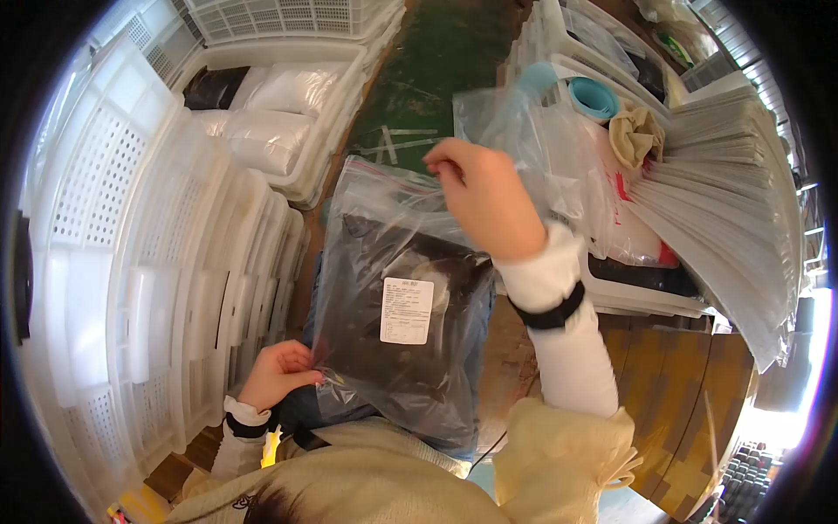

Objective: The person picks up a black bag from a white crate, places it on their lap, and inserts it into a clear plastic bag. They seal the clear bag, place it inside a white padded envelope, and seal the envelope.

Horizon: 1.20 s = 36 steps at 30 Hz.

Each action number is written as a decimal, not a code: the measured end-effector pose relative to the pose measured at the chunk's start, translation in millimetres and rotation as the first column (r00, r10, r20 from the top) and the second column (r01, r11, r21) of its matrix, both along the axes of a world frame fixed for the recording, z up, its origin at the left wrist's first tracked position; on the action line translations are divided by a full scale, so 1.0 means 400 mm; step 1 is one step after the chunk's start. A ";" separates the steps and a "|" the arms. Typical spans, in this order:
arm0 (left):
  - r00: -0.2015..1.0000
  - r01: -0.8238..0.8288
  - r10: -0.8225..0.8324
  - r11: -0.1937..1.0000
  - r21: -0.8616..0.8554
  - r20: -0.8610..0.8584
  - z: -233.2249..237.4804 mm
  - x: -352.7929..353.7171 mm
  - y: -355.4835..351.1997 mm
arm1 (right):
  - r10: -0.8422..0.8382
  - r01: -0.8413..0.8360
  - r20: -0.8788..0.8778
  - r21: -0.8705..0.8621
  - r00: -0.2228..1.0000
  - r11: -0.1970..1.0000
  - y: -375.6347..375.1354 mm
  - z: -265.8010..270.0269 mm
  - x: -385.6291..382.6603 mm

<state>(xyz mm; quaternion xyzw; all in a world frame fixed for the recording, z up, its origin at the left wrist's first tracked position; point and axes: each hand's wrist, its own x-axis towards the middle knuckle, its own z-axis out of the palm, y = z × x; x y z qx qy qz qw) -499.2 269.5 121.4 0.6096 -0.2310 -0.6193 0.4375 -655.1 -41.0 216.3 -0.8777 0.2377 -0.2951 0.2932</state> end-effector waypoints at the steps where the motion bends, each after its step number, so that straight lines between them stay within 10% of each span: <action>1: 1.000 -0.013 0.012 1.000 -0.012 -0.007 -0.008 -0.001 0.005 | 0.048 -0.009 -0.179 0.211 0.983 0.978 -0.021 0.004 0.021; 3: 0.999 -0.035 0.035 0.999 -0.023 -0.019 -0.017 -0.003 0.015 | 0.240 0.089 -0.467 0.579 0.851 0.811 -0.056 0.016 0.061; 6: 0.998 -0.060 0.059 0.998 -0.024 -0.029 -0.019 -0.006 0.022 | 0.462 0.134 -0.723 0.600 0.514 0.789 -0.079 0.035 0.104; 12: 0.998 -0.039 0.038 0.999 -0.028 -0.050 -0.027 -0.005 0.029 | 0.580 -0.031 -0.580 0.692 0.572 0.722 -0.131 -0.037 0.099; 16: 0.996 -0.040 0.038 0.999 -0.029 -0.076 -0.035 -0.002 0.033 | 0.498 0.192 -0.762 0.608 0.414 0.770 -0.120 -0.024 0.104; 36: 0.995 0.102 -0.102 0.995 -0.015 -0.002 -0.030 0.019 0.029 | 0.457 -0.096 -0.342 0.706 0.821 0.701 -0.178 -0.047 0.093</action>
